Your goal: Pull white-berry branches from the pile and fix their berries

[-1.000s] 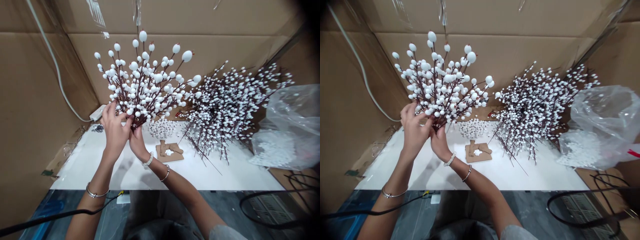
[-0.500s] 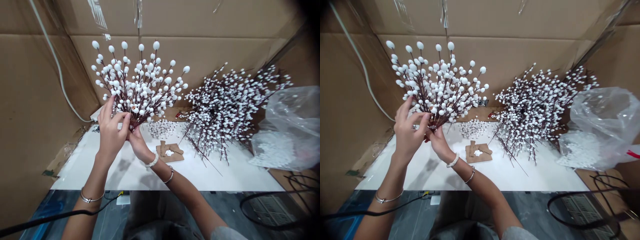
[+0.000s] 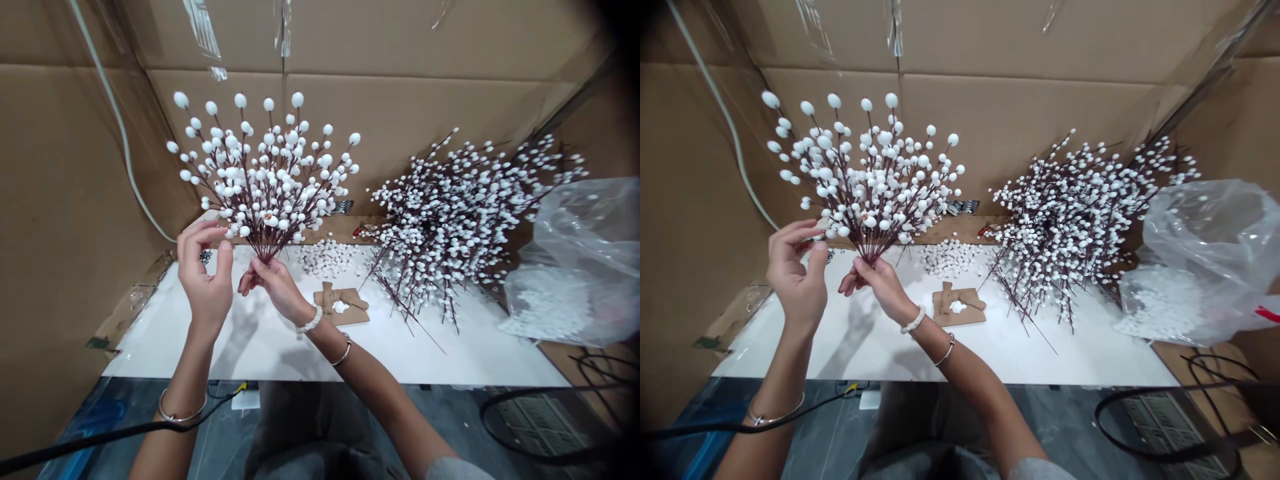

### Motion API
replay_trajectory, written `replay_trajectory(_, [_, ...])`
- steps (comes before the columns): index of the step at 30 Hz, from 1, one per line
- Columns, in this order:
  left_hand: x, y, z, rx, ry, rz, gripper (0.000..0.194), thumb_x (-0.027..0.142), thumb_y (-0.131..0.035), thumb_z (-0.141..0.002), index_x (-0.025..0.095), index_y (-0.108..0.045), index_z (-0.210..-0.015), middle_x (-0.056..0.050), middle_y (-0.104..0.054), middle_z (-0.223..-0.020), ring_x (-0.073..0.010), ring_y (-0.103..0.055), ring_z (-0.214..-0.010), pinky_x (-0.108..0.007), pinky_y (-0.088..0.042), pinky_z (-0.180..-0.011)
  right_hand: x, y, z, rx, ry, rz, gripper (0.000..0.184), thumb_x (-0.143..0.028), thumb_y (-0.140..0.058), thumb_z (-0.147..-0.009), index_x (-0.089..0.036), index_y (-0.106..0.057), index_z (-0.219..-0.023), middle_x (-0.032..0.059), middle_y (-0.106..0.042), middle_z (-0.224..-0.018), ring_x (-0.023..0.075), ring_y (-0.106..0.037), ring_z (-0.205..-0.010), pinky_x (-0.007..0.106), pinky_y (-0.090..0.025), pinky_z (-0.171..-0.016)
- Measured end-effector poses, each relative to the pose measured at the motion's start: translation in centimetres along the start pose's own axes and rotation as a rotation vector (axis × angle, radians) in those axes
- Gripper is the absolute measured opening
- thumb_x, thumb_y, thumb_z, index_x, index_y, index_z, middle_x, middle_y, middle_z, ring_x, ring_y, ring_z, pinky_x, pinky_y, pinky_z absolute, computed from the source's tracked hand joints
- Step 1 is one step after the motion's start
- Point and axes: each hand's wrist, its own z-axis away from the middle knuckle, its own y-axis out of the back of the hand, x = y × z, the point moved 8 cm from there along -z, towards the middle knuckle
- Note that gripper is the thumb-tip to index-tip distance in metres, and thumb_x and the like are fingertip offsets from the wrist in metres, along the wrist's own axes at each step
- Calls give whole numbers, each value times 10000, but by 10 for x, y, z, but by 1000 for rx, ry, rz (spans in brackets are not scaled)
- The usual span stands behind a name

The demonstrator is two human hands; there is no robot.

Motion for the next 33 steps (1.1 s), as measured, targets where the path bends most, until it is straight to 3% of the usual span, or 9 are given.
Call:
replay_trajectory(9, [-81,-15,39,-121,430,78,278,314,-615,-813,191,-572,-1058,-82,-597,-1173,-199,-581,-1063,-312,-464,-872,34,21,-2,49,-80,-33,390,-547,-634,-831,-172,-554,-763,15,-686,-626,120,-615,-559,249,-461,-605])
replay_trajectory(16, [-125,-29,77,-286,692,162,297,379,-633,-768,194,-580,-994,-69,-628,-1106,-206,-599,-980,-328,-454,-839,60,56,-2,190,-157,-31,449,-596,-685,-755,-164,-565,-782,21,-689,-626,107,-613,-528,218,-434,-551])
replay_trajectory(23, [-159,-32,121,-384,816,163,315,403,-639,-750,186,-592,-973,-74,-658,-1046,-204,-621,-891,-325,-454,-780,74,101,-2,330,-258,47,449,-587,-704,-742,-169,-545,-786,44,-717,-691,103,-612,-538,199,-425,-504])
replay_trajectory(33, [-177,-38,153,-445,862,190,347,448,-626,-729,171,-602,-938,-89,-682,-946,-218,-628,-880,-353,-461,-823,98,126,-11,321,-405,81,280,-434,-572,-913,-166,-558,-833,49,-726,-738,97,-639,-542,170,-427,-452])
